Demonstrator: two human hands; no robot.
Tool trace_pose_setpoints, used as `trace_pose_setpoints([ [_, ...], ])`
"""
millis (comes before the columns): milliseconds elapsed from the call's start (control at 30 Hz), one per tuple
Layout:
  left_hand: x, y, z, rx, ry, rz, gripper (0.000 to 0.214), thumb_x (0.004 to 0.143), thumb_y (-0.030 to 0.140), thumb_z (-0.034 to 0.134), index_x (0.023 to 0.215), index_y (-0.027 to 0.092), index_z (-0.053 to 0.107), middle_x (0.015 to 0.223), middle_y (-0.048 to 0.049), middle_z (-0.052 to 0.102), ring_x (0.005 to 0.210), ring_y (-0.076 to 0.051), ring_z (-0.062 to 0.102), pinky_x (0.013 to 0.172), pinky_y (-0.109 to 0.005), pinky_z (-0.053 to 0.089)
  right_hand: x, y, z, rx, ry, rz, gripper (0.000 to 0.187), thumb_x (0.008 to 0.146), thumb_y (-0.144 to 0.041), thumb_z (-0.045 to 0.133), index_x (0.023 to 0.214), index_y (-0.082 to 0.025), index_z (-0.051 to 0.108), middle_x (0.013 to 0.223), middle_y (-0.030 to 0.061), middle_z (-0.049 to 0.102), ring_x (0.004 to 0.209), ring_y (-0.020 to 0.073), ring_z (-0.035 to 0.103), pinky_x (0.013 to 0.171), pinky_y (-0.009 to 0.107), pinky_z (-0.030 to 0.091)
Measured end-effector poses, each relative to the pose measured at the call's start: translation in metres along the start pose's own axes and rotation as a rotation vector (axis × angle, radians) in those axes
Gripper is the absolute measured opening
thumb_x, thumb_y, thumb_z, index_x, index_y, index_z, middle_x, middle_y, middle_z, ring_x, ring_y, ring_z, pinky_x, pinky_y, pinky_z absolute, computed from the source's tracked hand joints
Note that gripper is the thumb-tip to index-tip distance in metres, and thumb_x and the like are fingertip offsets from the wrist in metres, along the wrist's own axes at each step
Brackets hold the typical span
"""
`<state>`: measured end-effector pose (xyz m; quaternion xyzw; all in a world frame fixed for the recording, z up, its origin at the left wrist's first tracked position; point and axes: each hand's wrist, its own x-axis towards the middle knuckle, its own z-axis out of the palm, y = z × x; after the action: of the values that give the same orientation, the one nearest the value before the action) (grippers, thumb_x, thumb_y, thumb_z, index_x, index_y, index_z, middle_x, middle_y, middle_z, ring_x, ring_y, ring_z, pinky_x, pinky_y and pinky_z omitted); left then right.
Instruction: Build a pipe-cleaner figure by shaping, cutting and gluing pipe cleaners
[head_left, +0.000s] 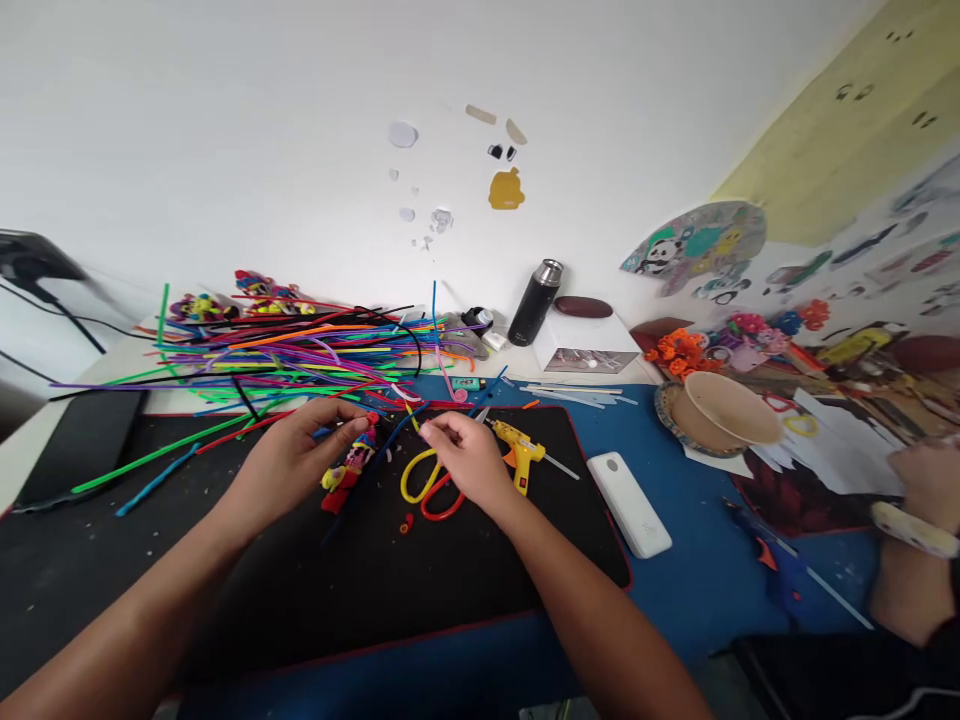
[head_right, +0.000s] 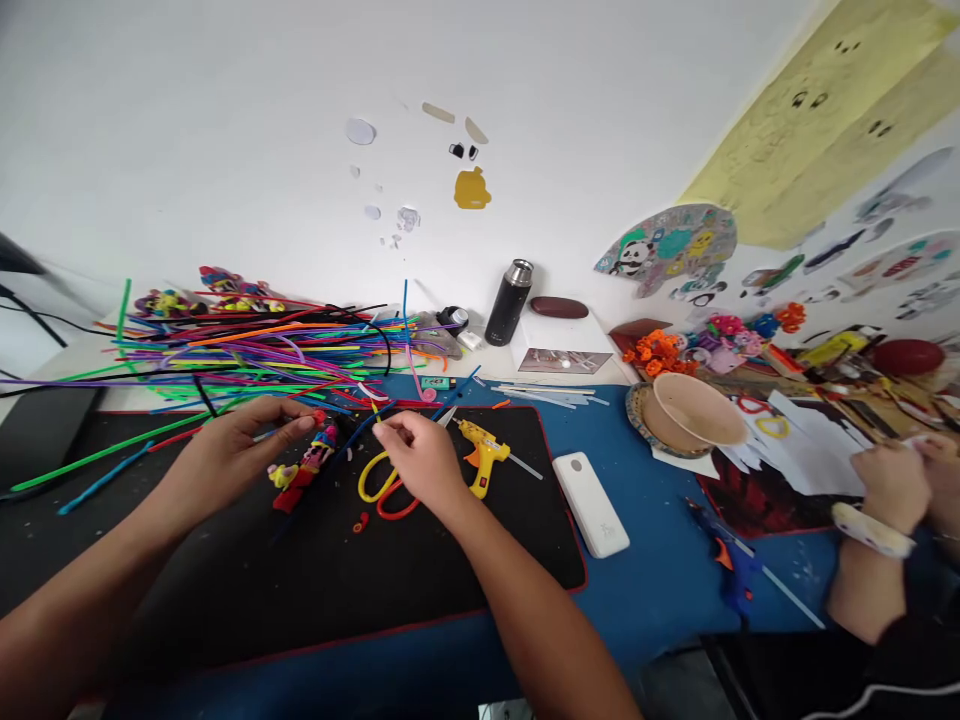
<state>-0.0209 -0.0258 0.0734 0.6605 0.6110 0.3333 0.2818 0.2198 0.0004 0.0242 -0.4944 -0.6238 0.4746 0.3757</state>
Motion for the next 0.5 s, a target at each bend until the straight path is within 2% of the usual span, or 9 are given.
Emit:
trace_pose_setpoints([
  [133,-0.001,0.001,0.005,-0.057,-0.012,0.041,0.049,0.089,0.073,0.061,0.090,0.025,0.074,0.091,-0.0062,0.078,0.083,-0.027,0.069,0.076,-0.035,0.053,-0.031,0.008,-0.054,-0.241,0.115,0.041,0.032,0.095,-0.049,0.061,0.085,-0.021,0.072,0.075,0.0012,0.068,0.071,0.0192,0.061,0.066,0.030,0.042],
  [267,-0.003,0.000,0.008,-0.122,-0.035,0.072,0.049,0.089,0.073,0.064,0.089,0.026,0.073,0.087,-0.0068,0.076,0.079,-0.027,0.067,0.069,-0.035,0.052,-0.059,0.011,-0.094,-0.410,0.215,0.187,0.040,0.096,-0.060,0.060,0.085,-0.022,0.070,0.073,0.0017,0.068,0.068,0.0208,0.061,0.063,0.030,0.039],
  [367,-0.006,0.000,0.009,-0.145,-0.050,0.086,0.047,0.091,0.072,0.063,0.089,0.026,0.072,0.085,-0.0065,0.075,0.075,-0.025,0.065,0.067,-0.035,0.051,-0.070,0.012,-0.102,-0.570,0.210,0.247,0.038,0.097,-0.059,0.062,0.084,-0.023,0.066,0.073,0.0017,0.070,0.067,0.0211,0.063,0.060,0.030,0.037],
  [500,-0.011,-0.001,0.008,-0.139,-0.079,0.127,0.044,0.094,0.069,0.061,0.091,0.026,0.073,0.092,-0.0081,0.076,0.083,-0.027,0.067,0.074,-0.036,0.052,-0.073,0.015,-0.090,-0.805,0.176,0.312,0.030,0.096,-0.053,0.070,0.092,-0.024,0.061,0.084,0.0032,0.074,0.074,0.0226,0.068,0.062,0.030,0.033],
])
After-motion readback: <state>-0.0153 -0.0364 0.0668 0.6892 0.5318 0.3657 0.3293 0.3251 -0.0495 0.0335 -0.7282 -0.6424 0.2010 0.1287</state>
